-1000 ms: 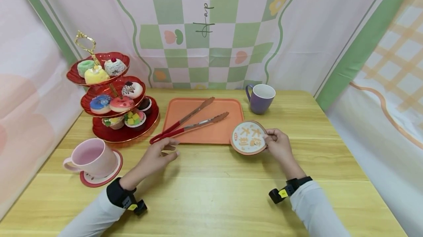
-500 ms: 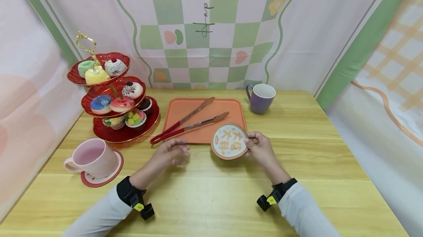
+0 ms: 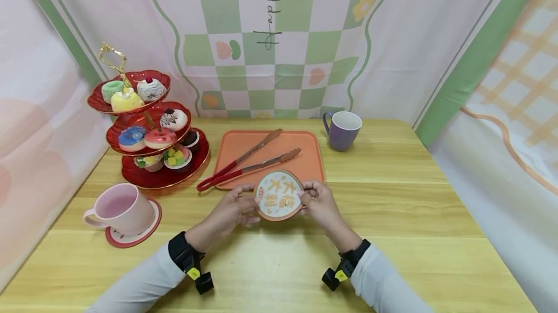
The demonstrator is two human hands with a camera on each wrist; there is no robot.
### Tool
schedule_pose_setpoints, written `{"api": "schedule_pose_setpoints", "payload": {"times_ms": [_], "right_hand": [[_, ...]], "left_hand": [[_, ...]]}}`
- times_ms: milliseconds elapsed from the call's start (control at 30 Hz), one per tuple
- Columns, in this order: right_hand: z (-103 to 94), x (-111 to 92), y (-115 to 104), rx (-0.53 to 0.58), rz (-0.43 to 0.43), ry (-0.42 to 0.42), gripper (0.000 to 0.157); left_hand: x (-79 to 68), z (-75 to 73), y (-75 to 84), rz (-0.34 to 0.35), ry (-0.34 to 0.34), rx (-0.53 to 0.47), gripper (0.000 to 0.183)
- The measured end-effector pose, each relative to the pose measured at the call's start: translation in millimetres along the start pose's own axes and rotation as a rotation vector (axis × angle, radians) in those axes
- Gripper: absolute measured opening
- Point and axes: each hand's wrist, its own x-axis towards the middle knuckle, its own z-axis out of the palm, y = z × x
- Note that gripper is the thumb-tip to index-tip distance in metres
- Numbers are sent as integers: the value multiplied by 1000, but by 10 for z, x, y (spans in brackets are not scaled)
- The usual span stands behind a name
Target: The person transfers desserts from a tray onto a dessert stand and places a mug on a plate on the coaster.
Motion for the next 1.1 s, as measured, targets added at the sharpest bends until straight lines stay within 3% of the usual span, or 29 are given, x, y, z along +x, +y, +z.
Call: {"api": "schedule_pose_setpoints", "payload": {"times_ms": [267,633,733,933,1100], "right_hand": [[96,-11,15,92,-13,-31,20],[109,-2,55,77,-18,-96,27],[76,-1,65,-48,-72,-144,35],[-52,28,95,-423,-263,-279,54],[-184,27,114,-686,-334,-326,62]], "left_hand": [[37,-7,-4,65,121,17,47],[33,-61,-7,51,150,23,47],[11,-110,3,47,150,27,45],[-68,-285,38,38,184,46,46],[-158,-462,77,26,237,61,44]]}}
